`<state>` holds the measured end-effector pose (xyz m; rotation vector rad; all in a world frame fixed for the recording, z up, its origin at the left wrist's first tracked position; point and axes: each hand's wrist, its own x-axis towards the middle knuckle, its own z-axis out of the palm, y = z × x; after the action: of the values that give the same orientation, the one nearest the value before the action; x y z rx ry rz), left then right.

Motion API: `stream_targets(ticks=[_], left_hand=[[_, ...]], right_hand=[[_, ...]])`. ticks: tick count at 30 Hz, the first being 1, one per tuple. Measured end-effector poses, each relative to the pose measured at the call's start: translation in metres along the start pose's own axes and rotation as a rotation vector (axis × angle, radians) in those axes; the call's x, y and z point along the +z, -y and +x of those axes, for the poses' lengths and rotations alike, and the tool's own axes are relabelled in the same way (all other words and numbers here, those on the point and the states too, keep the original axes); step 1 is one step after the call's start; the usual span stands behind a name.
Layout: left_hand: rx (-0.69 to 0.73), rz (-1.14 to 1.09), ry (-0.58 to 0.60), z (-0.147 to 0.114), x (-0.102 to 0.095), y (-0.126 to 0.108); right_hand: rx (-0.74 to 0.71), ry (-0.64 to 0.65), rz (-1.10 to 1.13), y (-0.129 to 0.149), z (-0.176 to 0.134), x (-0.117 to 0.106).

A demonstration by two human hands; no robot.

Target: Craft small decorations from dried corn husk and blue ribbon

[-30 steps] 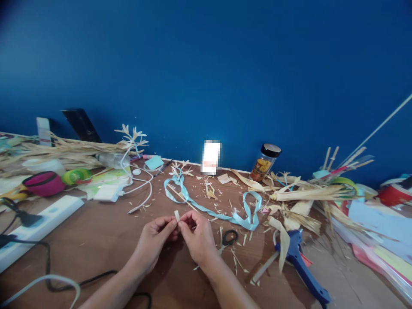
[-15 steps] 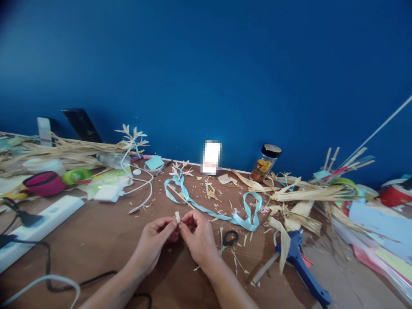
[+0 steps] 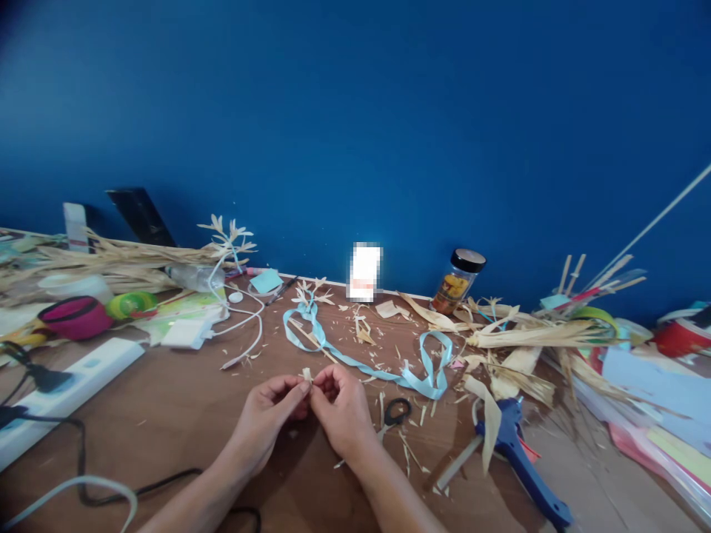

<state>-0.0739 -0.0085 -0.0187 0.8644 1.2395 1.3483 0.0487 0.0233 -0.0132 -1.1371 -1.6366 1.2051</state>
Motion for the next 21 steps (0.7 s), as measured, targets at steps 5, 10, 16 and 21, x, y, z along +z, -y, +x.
stream_targets(ticks=[5, 10, 16, 21], left_hand=[[0.029, 0.054, -0.016, 0.0015, -0.0022, 0.0022], [0.044, 0.13, -0.041, 0.0046, -0.0047, 0.0047], [0.064, 0.156, -0.015, 0.005, -0.0052, 0.0052], [0.05, 0.167, -0.024, 0.0048, -0.0044, 0.0053]], right_hand=[[-0.043, -0.026, -0.039, -0.0004, -0.0016, 0.0019], [-0.184, -0.062, -0.214, 0.0023, -0.0067, 0.0025], [-0.279, -0.039, -0.358, 0.0032, -0.0081, 0.003], [-0.286, -0.04, -0.359, 0.0022, -0.0084, 0.0047]])
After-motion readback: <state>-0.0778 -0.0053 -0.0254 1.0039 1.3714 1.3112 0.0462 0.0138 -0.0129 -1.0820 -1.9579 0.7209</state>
